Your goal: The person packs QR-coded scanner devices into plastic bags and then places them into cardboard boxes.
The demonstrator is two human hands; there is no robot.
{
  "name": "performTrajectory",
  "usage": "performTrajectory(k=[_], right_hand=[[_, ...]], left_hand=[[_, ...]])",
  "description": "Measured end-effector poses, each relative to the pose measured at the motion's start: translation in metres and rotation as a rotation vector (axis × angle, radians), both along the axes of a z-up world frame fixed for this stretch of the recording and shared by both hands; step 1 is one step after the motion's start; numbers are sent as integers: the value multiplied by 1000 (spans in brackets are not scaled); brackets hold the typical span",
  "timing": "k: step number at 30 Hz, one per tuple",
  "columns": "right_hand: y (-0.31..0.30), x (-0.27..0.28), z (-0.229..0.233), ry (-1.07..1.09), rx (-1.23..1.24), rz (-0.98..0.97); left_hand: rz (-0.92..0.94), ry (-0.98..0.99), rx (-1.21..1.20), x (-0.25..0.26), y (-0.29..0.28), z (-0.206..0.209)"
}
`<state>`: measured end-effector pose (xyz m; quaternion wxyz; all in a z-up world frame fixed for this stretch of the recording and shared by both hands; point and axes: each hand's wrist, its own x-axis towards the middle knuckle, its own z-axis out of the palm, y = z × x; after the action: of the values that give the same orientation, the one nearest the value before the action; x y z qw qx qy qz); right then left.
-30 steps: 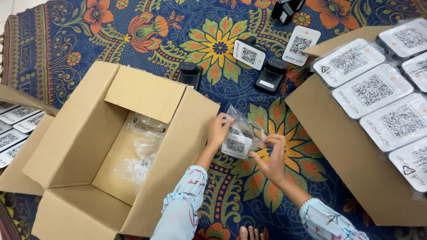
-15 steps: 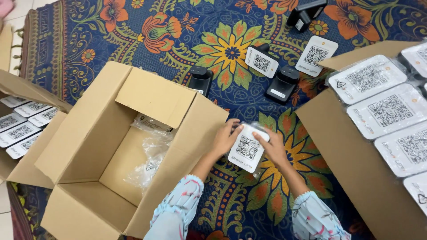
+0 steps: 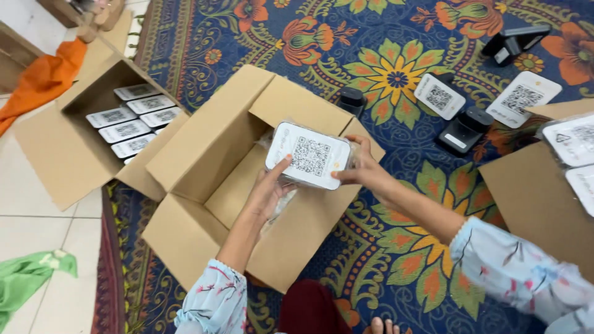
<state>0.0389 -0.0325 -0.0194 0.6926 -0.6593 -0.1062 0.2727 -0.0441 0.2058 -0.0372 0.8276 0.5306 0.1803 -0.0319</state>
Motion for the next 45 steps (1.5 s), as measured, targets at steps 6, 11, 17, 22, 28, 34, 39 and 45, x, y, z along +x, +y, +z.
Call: performTrajectory(k=[6,11,17,22,28,34,39,45], right_hand=[[104,6,-16,-155,-177,419],[235,-6,-103,-229,-307,390],[355,-40,-260,-425,-367,258],[382,-50,-308,-488,-554,199],[361,-62,-252,-508,-644,297],[356,-67,-241,-715,-779,397],[358,-63,-229,-631,-729,485],[328,-83,-201,-923,-759,450]], left_hand=[[-55,-90,253,-45,98,40],[-115,-194,780,-48,198,-31],[17,5,1444,-65,245,-108],[58,269,1673,-74,225,-111],[30,302,1998,-72,221,-153],[51,498,2088,-69,226,-176],[116,484,2167,-60,216,-143],[58,434,2159,-63,200,-115]])
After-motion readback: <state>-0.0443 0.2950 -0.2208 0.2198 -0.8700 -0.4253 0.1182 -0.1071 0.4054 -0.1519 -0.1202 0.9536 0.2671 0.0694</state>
